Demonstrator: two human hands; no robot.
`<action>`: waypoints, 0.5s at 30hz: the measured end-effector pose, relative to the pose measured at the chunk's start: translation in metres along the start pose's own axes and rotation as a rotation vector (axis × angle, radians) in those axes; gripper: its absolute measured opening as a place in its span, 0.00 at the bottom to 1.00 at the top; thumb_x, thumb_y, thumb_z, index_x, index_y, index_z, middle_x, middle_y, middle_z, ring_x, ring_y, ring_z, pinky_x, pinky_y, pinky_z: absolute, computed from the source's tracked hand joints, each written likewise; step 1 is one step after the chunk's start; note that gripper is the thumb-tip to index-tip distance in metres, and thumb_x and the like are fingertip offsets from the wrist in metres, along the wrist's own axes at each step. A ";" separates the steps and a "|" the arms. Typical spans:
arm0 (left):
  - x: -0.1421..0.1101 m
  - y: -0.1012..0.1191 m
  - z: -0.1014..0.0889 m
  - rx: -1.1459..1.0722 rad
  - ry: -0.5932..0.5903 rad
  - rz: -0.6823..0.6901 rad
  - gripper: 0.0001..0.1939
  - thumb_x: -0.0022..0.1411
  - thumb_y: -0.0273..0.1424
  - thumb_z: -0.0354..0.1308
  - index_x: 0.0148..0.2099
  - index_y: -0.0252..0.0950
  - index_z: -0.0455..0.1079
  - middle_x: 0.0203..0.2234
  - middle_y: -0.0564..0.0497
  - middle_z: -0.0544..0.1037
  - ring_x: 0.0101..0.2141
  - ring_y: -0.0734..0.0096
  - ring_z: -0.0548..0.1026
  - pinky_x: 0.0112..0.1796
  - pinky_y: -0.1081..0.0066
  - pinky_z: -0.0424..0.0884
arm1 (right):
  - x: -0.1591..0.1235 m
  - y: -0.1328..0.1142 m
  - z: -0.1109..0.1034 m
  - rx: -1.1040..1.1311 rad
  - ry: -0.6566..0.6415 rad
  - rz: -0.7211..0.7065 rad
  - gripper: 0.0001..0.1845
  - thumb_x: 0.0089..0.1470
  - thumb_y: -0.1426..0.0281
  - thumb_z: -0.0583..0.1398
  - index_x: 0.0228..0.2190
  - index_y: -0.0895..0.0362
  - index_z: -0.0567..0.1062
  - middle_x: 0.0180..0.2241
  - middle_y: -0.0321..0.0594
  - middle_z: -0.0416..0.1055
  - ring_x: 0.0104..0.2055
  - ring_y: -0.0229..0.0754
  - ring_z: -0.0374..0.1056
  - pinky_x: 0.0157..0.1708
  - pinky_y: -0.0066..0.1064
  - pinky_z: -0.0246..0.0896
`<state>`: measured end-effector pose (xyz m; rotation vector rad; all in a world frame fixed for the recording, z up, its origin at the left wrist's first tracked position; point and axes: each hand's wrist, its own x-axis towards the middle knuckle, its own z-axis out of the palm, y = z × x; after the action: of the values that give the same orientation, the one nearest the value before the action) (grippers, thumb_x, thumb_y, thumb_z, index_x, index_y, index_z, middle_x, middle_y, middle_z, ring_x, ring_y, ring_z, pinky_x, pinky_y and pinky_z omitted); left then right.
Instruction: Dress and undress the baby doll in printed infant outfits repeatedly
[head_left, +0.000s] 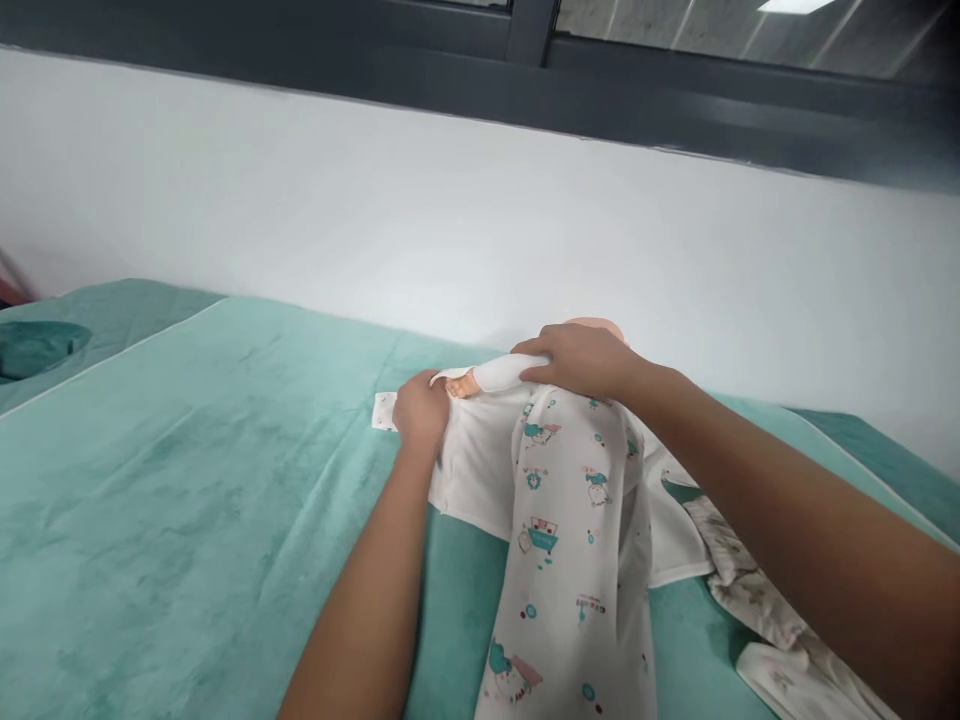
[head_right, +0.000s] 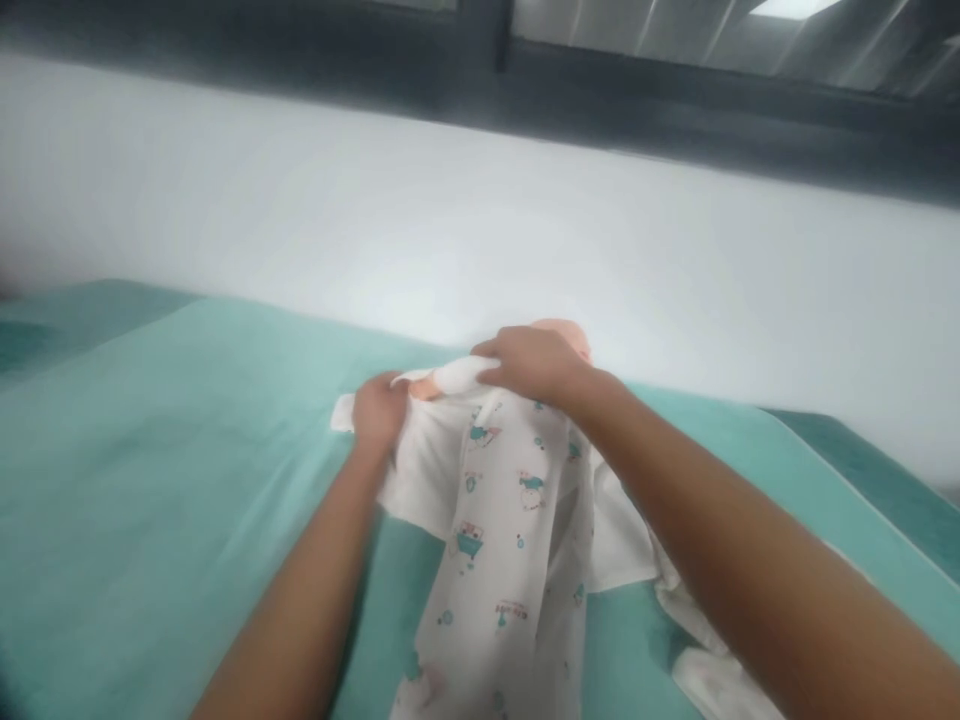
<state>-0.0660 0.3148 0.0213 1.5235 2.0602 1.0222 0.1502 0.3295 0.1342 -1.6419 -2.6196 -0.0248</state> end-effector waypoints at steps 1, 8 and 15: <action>0.002 -0.003 0.000 -0.029 -0.014 -0.008 0.17 0.63 0.31 0.47 0.46 0.40 0.77 0.42 0.47 0.82 0.43 0.58 0.77 0.39 0.67 0.69 | -0.003 0.001 -0.002 0.001 0.015 0.006 0.20 0.57 0.54 0.57 0.49 0.40 0.77 0.41 0.37 0.77 0.46 0.53 0.70 0.40 0.38 0.59; -0.001 -0.002 0.007 0.037 0.156 0.280 0.31 0.60 0.23 0.46 0.66 0.36 0.59 0.57 0.42 0.72 0.56 0.60 0.69 0.53 0.63 0.66 | 0.002 -0.020 0.015 0.086 -0.001 0.008 0.20 0.58 0.55 0.57 0.49 0.44 0.77 0.44 0.39 0.76 0.44 0.50 0.70 0.39 0.37 0.59; -0.005 -0.002 0.008 0.411 0.037 0.382 0.24 0.61 0.22 0.46 0.55 0.44 0.70 0.48 0.44 0.77 0.50 0.53 0.72 0.57 0.47 0.56 | 0.019 -0.034 0.036 0.246 -0.005 0.029 0.24 0.61 0.59 0.54 0.55 0.52 0.73 0.56 0.43 0.72 0.55 0.52 0.68 0.51 0.43 0.61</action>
<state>-0.0601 0.3122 0.0143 2.1838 2.1476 0.7791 0.1104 0.3333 0.0993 -1.5955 -2.4832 0.2902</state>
